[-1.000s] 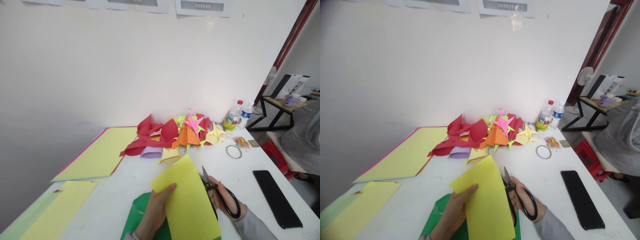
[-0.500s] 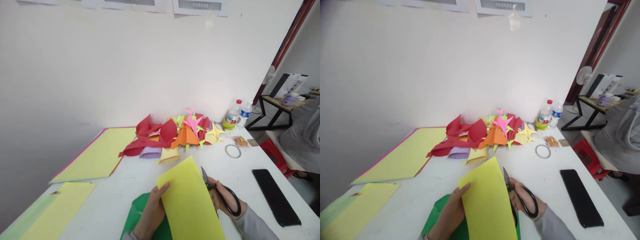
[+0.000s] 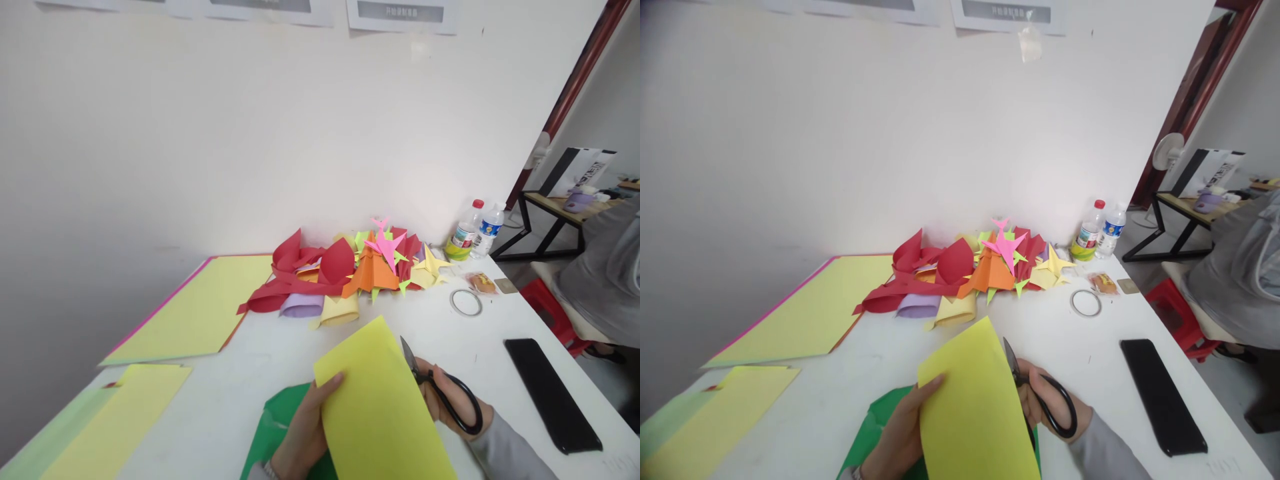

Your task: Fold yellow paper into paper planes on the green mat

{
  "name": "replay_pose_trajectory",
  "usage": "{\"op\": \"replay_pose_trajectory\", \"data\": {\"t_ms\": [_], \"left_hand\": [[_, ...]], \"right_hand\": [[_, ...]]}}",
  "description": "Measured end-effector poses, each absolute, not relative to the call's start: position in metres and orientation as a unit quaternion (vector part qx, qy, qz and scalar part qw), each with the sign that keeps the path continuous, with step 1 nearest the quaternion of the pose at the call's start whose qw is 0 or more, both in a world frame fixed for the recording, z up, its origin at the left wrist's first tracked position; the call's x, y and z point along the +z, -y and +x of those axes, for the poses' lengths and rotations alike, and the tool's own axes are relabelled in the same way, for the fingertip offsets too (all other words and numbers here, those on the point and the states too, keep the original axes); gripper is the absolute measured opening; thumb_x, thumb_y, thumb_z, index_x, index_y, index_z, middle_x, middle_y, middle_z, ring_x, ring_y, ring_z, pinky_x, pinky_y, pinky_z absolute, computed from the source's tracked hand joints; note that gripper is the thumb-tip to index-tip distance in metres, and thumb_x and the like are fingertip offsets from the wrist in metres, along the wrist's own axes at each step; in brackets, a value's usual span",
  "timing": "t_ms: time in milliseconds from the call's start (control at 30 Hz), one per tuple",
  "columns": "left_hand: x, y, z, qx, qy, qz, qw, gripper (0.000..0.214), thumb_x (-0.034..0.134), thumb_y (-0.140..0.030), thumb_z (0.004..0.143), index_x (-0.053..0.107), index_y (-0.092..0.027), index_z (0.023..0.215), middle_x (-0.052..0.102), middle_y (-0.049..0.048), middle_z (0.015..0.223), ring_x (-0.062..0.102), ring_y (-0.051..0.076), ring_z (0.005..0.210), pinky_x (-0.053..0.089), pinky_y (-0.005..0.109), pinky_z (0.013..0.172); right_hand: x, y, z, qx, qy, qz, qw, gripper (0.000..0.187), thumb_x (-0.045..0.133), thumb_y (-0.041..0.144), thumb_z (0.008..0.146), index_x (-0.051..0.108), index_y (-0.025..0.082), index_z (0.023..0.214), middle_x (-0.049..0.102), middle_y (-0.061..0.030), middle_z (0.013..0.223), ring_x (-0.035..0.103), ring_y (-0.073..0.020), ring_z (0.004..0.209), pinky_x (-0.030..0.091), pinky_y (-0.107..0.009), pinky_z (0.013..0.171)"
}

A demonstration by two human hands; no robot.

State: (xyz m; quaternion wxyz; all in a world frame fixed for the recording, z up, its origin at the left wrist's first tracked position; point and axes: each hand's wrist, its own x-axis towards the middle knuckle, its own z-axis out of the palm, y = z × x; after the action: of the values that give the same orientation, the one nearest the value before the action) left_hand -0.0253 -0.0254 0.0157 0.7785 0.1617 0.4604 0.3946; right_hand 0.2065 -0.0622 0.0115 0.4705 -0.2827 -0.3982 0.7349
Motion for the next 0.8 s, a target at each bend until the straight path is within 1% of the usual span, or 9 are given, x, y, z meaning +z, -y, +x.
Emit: {"op": "replay_pose_trajectory", "data": {"t_ms": [100,200,267,400,467,533,700,800], "left_hand": [[0.0193,0.0262,-0.0227,0.412,-0.456,0.192,0.765,0.044,0.081,-0.031,0.061,0.066,-0.02,0.101,0.077,0.0092,0.093,0.072,0.035,0.086,0.059,0.042,0.072],[0.0203,0.0263,-0.0207,0.442,-0.462,0.208,0.741,0.049,0.083,-0.029,0.06,0.065,-0.021,0.104,0.076,0.0083,0.098,0.071,0.035,0.092,0.059,0.041,0.074],[0.0187,0.0264,-0.0197,0.446,-0.465,0.212,0.735,0.048,0.084,-0.029,0.059,0.066,-0.02,0.103,0.076,0.0088,0.099,0.071,0.034,0.091,0.059,0.042,0.075],[0.0135,0.0268,-0.0174,0.434,-0.464,0.225,0.739,0.045,0.085,-0.03,0.059,0.067,-0.017,0.098,0.076,0.0104,0.097,0.072,0.033,0.084,0.059,0.043,0.076],[0.0118,0.0266,-0.0166,0.436,-0.461,0.226,0.739,0.044,0.084,-0.031,0.06,0.067,-0.016,0.098,0.076,0.0104,0.096,0.072,0.033,0.083,0.059,0.043,0.076],[0.0111,0.0262,-0.0164,0.447,-0.461,0.223,0.733,0.044,0.084,-0.03,0.06,0.067,-0.016,0.098,0.077,0.0093,0.095,0.072,0.033,0.084,0.059,0.042,0.075],[0.013,0.0256,-0.0168,0.462,-0.464,0.211,0.726,0.05,0.083,-0.024,0.063,0.064,-0.02,0.108,0.077,0.0073,0.096,0.072,0.032,0.085,0.059,0.043,0.075],[0.016,0.0252,-0.0171,0.462,-0.472,0.207,0.722,0.048,0.082,-0.023,0.063,0.064,-0.02,0.108,0.076,0.0084,0.097,0.072,0.034,0.09,0.059,0.045,0.078]], "right_hand": [[0.0121,0.0621,0.2063,0.739,0.391,-0.285,0.469,0.065,0.047,0.068,0.085,0.061,0.017,0.122,0.043,0.0056,0.042,0.041,-0.0122,0.043,0.036,-0.024,0.053],[0.0122,0.0614,0.2062,0.743,0.384,-0.282,0.47,0.067,0.048,0.069,0.083,0.06,0.016,0.122,0.043,0.0061,0.042,0.04,-0.0109,0.042,0.034,-0.021,0.05],[0.013,0.0614,0.206,0.747,0.379,-0.283,0.468,0.068,0.049,0.07,0.083,0.059,0.015,0.123,0.046,0.0054,0.044,0.042,-0.0107,0.042,0.035,-0.021,0.049],[0.0165,0.0635,0.205,0.741,0.375,-0.299,0.471,0.066,0.046,0.068,0.085,0.054,0.02,0.13,0.058,0.0006,0.057,0.054,-0.015,0.051,0.044,-0.027,0.06],[0.0176,0.0645,0.2048,0.738,0.374,-0.301,0.474,0.065,0.044,0.068,0.086,0.052,0.022,0.132,0.062,-0.0014,0.064,0.057,-0.0165,0.056,0.046,-0.03,0.065],[0.0178,0.0648,0.2048,0.742,0.373,-0.299,0.471,0.066,0.043,0.068,0.087,0.05,0.022,0.134,0.063,-0.0019,0.067,0.057,-0.0164,0.057,0.046,-0.03,0.066],[0.0173,0.0625,0.2042,0.752,0.361,-0.285,0.472,0.07,0.046,0.071,0.084,0.05,0.02,0.131,0.061,-0.0001,0.065,0.052,-0.0121,0.052,0.042,-0.023,0.056],[0.0166,0.0604,0.2037,0.753,0.354,-0.275,0.481,0.072,0.047,0.072,0.082,0.053,0.018,0.129,0.059,0.0001,0.062,0.05,-0.0109,0.05,0.036,-0.02,0.049]]}}
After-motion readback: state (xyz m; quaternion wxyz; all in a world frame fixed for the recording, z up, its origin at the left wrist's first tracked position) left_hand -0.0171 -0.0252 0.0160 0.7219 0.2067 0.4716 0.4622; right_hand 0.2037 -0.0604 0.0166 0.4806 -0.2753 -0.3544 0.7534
